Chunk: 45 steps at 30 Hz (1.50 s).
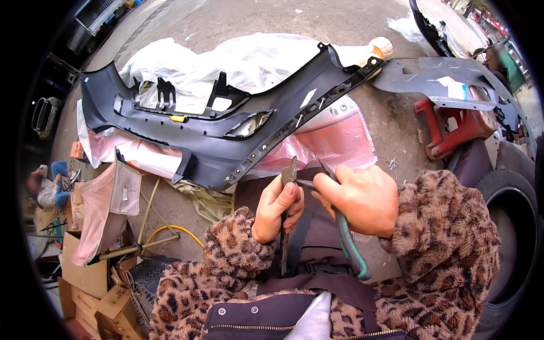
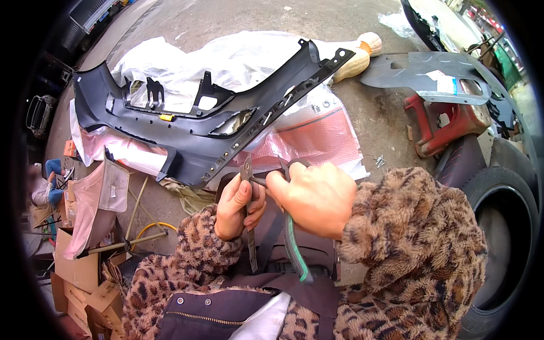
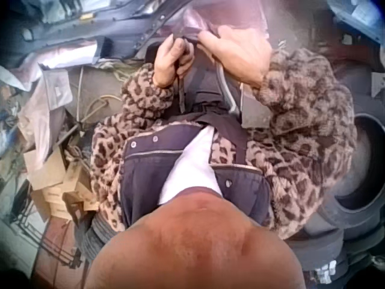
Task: The person is repairing a black car bumper by removing a metal bracket. They use pliers to pull out nails and a screwdriver to pry the bracket loose. The person then uses a red rivet gun to remove a fastener from the bumper.
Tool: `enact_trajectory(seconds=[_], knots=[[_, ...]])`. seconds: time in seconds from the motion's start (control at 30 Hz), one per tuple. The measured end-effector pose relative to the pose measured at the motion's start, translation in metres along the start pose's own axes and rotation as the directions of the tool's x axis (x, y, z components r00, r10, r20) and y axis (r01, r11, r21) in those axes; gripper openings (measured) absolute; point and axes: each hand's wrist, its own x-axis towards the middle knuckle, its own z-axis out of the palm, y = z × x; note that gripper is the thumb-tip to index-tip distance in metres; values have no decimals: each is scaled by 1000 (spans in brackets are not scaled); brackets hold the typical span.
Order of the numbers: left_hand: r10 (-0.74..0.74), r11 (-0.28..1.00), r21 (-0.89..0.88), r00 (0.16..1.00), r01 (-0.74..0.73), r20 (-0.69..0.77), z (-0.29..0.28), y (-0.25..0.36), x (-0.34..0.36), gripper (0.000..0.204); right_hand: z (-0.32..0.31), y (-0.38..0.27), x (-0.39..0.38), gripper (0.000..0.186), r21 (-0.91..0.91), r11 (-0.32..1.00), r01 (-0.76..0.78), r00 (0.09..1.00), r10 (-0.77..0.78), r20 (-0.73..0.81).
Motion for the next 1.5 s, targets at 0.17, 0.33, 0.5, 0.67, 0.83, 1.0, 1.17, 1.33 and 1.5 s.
enact_trajectory(seconds=[0.17, 0.33, 0.5, 0.67, 0.83, 1.0, 1.17, 1.33, 1.5], knots=[[-77, 986, -144, 997, 79, 20, -6, -9, 10, 41, 2, 5, 12, 29, -644, 710, 287, 920, -392, -23], [-41, 985, -167, 999, 39, -10, -13, -11, 0, 40, 4, -2, 25, 21, -534, 798, 279, 947, -322, 14], [-108, 991, -88, 993, 104, -45, -3, -13, 2, 37, -12, 7, 34, 21, 141, 983, -120, 919, 56, 389], [-99, 991, -96, 995, 96, -22, -11, -23, -2, 36, 12, 29, 38, 26, 405, 872, -274, 884, 63, 463], [70, 996, 50, 996, -68, -53, -10, -28, -1, 39, -6, 38, 39, 30, 302, -96, -948, 311, -98, 945], [79, 992, 102, 997, -77, -11, -22, -35, 3, 40, 18, 50, 29, 30, 262, -330, -907, 358, -275, 893], [68, 983, -176, 990, -45, 126, -32, -47, 16, 49, 28, 37, 18, 27, 567, -120, -815, 568, 28, 822], [-10, 981, -193, 999, 19, 46, -27, -39, 10, 57, 6, 10, 22, 17, 191, 979, -76, 977, 34, 212], [-97, 979, -177, 995, 96, -2, -19, -22, 1, 61, 10, 9, 24, 16, -460, 833, 307, 951, -285, 120]])
